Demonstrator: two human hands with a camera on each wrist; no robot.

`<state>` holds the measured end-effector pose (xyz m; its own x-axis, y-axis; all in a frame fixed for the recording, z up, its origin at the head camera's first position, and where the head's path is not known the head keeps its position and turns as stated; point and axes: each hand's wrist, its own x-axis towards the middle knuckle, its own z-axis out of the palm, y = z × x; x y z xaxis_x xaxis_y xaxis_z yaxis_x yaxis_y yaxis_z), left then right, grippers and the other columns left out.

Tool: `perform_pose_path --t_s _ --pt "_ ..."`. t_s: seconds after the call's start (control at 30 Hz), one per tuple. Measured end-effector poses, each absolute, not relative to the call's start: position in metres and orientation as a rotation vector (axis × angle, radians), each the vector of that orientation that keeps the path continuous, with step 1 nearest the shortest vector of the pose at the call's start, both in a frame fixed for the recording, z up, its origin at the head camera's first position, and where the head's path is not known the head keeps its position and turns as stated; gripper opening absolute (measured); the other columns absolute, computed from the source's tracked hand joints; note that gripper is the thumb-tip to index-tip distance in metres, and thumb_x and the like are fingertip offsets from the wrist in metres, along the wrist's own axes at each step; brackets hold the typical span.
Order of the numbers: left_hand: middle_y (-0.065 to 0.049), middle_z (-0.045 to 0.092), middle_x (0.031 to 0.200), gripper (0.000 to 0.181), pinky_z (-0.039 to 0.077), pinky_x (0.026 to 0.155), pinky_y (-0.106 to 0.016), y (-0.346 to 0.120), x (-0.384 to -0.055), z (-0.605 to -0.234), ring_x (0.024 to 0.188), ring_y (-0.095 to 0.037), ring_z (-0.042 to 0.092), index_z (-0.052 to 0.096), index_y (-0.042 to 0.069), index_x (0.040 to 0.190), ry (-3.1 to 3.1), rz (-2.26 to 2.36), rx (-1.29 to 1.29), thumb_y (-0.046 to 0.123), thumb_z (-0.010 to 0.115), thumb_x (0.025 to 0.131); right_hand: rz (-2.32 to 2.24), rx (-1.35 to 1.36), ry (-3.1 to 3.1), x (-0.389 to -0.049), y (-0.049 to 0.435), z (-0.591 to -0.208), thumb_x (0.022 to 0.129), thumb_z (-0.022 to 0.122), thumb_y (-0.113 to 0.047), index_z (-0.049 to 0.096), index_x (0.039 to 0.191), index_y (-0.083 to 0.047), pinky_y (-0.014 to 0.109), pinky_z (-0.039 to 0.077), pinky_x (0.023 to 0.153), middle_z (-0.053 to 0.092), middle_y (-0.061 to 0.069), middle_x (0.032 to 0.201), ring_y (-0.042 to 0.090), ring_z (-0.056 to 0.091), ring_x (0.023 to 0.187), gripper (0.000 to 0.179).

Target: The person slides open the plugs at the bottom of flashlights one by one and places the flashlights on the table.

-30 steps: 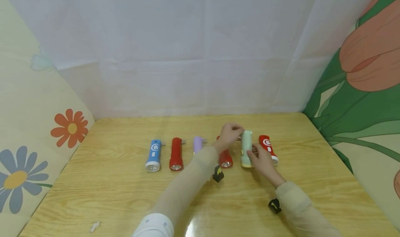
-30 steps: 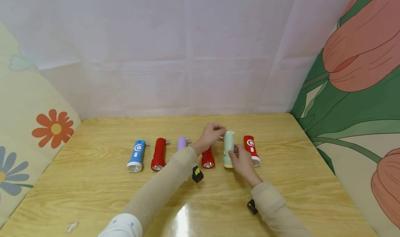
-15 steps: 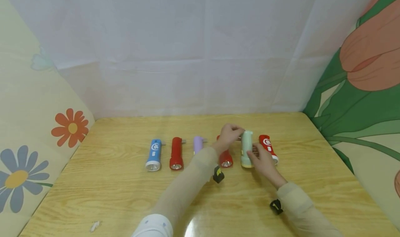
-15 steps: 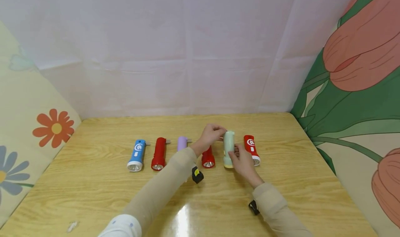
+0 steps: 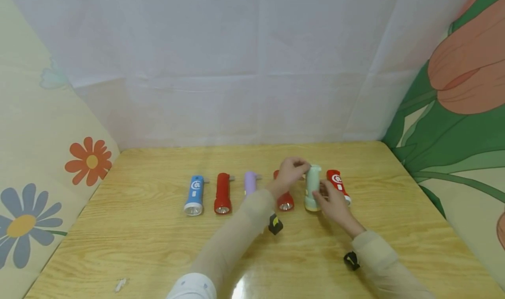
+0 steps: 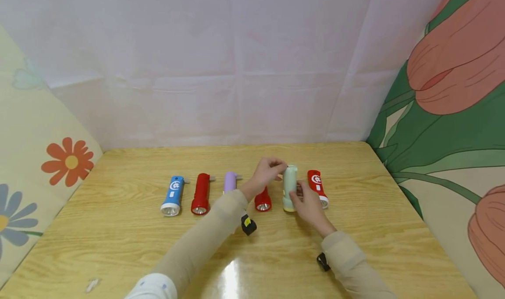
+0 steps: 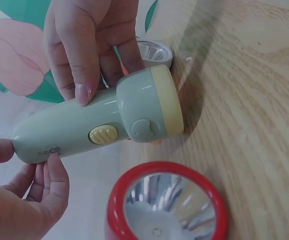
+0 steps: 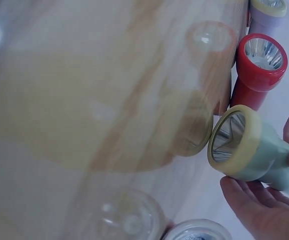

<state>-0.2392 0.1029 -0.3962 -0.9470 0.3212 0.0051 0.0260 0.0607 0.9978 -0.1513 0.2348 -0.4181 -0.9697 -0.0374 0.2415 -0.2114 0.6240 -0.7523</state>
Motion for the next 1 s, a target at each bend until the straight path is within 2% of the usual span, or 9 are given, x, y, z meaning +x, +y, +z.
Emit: perform_pose_path --t_s 0.6,0.83,1.0 --pt "-0.006 0.065 0.085 0.013 0.053 0.072 -0.037 0.100 -0.227 -0.397 0.072 -0.011 0.058 0.065 -0.001 0.094 2.134 2.034 0.414 0.008 0.062 0.085 1.238 0.369 -2.641 -0.151 0.241 -0.416 0.088 0.055 0.002 0.043 0.118 0.015 0.048 0.049 0.080 0.056 0.032 0.106 0.043 0.056 0.097 0.035" --pt "-0.006 0.065 0.085 0.013 0.054 0.070 -0.036 0.099 -0.223 -0.396 0.074 -0.015 0.059 0.065 -0.001 0.093 2.141 2.041 0.440 0.009 0.063 0.085 1.255 0.391 -2.632 -0.151 0.242 -0.416 0.087 0.056 0.003 0.044 0.118 0.014 0.047 0.049 0.079 0.056 0.032 0.106 0.043 0.056 0.097 0.035" --pt "-0.005 0.066 0.086 0.013 0.054 0.069 -0.030 0.099 -0.221 -0.398 0.076 -0.010 0.059 0.066 -0.001 0.093 2.167 2.030 0.510 0.008 0.063 0.084 1.276 0.422 -2.609 -0.153 0.244 -0.418 0.085 0.057 0.004 0.043 0.119 0.015 0.045 0.050 0.079 0.057 0.032 0.104 0.043 0.056 0.096 0.039"
